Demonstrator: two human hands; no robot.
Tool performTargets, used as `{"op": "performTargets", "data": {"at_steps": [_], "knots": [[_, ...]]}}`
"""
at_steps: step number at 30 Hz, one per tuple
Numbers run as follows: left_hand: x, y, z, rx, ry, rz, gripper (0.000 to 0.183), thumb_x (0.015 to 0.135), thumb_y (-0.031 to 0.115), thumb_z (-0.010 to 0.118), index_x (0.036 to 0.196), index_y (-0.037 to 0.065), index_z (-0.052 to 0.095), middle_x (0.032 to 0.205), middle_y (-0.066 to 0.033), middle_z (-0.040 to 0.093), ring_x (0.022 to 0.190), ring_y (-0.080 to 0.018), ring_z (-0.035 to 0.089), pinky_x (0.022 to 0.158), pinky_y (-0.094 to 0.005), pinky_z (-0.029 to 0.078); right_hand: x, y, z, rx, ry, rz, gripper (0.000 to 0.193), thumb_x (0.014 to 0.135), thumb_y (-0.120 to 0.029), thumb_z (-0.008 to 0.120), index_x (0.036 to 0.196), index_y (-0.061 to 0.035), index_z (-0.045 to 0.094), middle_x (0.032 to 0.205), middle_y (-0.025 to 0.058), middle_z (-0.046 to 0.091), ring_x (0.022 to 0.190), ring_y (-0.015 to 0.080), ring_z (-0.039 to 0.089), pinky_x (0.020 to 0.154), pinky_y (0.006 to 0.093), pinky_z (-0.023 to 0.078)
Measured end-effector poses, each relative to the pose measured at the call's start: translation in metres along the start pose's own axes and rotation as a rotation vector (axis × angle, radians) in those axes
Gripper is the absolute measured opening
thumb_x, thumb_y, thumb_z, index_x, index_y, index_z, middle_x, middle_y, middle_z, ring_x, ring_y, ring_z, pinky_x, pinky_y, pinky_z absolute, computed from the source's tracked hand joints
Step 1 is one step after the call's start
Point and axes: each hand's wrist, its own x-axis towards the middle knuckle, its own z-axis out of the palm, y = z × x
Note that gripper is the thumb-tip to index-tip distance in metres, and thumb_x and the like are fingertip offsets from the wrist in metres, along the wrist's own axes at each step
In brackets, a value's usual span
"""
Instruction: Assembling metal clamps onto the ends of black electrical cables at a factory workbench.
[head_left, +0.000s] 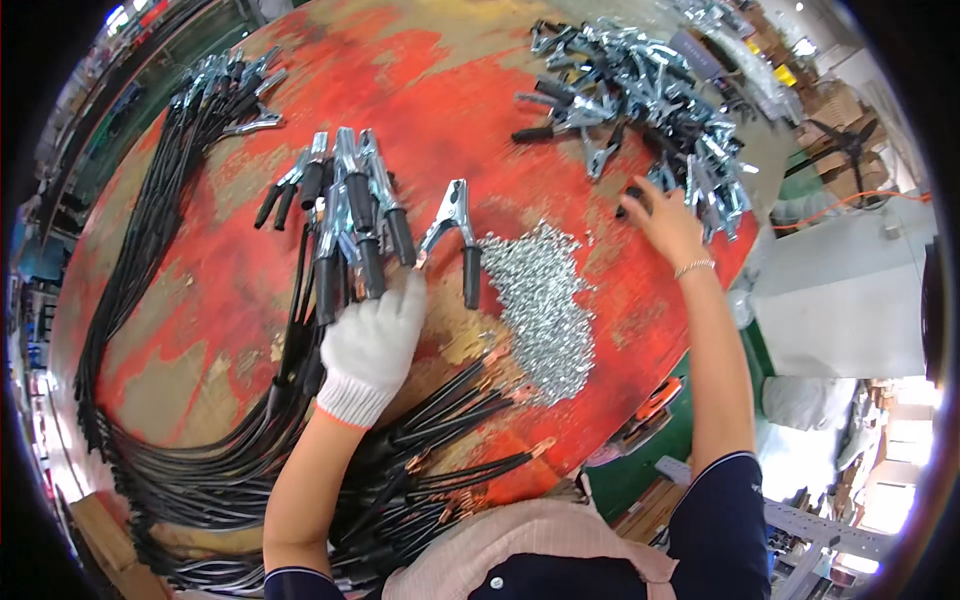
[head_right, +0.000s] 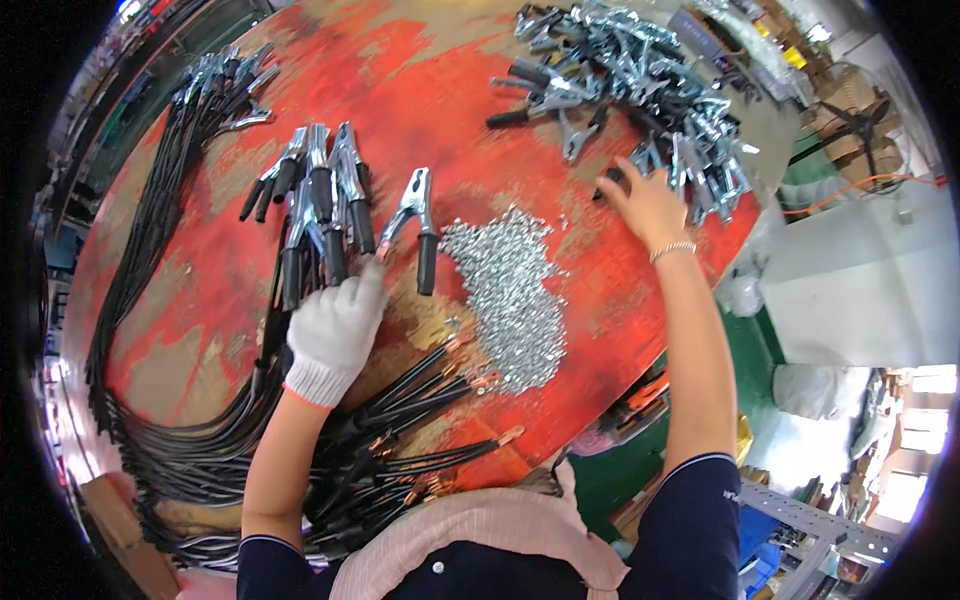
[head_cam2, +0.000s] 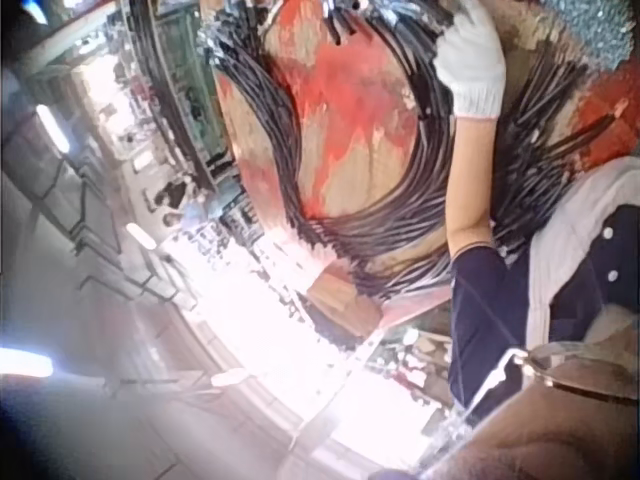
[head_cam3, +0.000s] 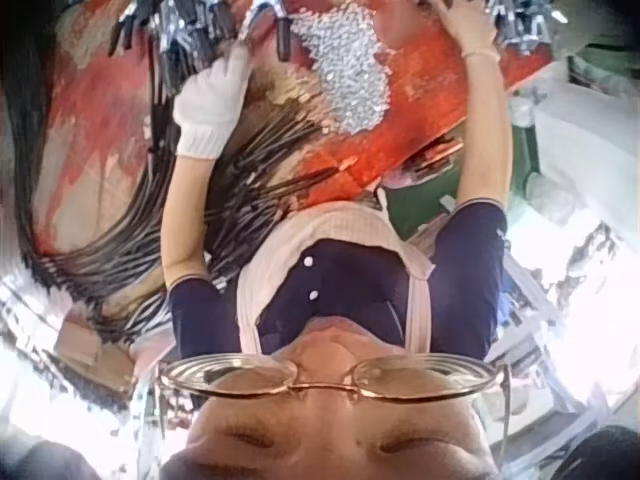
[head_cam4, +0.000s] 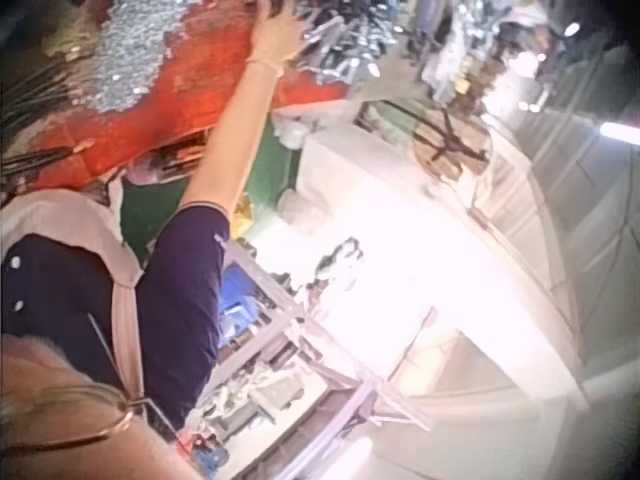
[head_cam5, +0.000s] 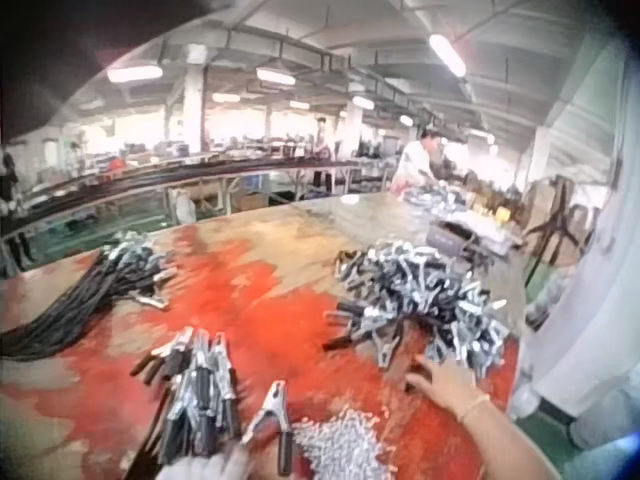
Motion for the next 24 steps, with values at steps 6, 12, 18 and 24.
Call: {"op": "performTargets", "data": {"at_steps": [6,12,18,24], "knots": [[0.000,-0.011,0.018,0.187,-0.032,0.034,0.023,0.084,0.019,0.057,0.106,0.012,0.058,0.077,-0.0018,0.061,0.055,-0.0176,0.064,0.047,-0.0340,0.052,0.031,-0.002,0.000,0.038,-0.161,0.047,0.065,0.083,-0.070,0.052,0.132,-0.0280,0.051,0.129,0.0335,0.048,0.103,0.0472,0.062,0.094,0.0487,0.048],[0.005,-0.003,-0.002,0.065,-0.041,0.008,0.016,0.082,0.021,0.062,0.096,0.013,0.062,0.080,-0.0025,0.063,0.065,-0.0217,0.065,0.056,-0.0367,0.053,-0.013,0.024,-0.023,1.037,-0.153,-0.036,0.053,0.091,-0.038,0.058,0.137,-0.0162,0.043,0.118,0.0140,0.061,0.093,0.0245,0.066,0.082,0.0393,0.053],[-0.010,0.044,-0.048,-0.409,-0.149,0.194,0.019,0.084,0.030,0.068,0.090,0.012,0.064,0.084,-0.0075,0.067,0.072,-0.0249,0.066,0.062,-0.0385,0.052,-0.125,-0.011,-0.028,2.150,-0.217,-0.319,0.075,0.090,-0.041,0.064,0.151,-0.0253,0.023,0.132,0.0166,0.054,0.113,0.0363,0.060,0.095,0.0492,0.050],[-0.008,0.053,-0.037,-0.270,-0.332,0.201,0.024,0.086,0.033,0.066,0.088,0.009,0.066,0.083,-0.0130,0.068,0.072,-0.0278,0.067,0.061,-0.0405,0.053,-0.198,-0.055,-0.011,2.170,0.044,-0.268,0.096,0.080,-0.038,0.078,0.151,-0.0241,0.015,0.135,0.0146,0.047,0.123,0.0436,0.053,0.104,0.0563,0.043]]}}
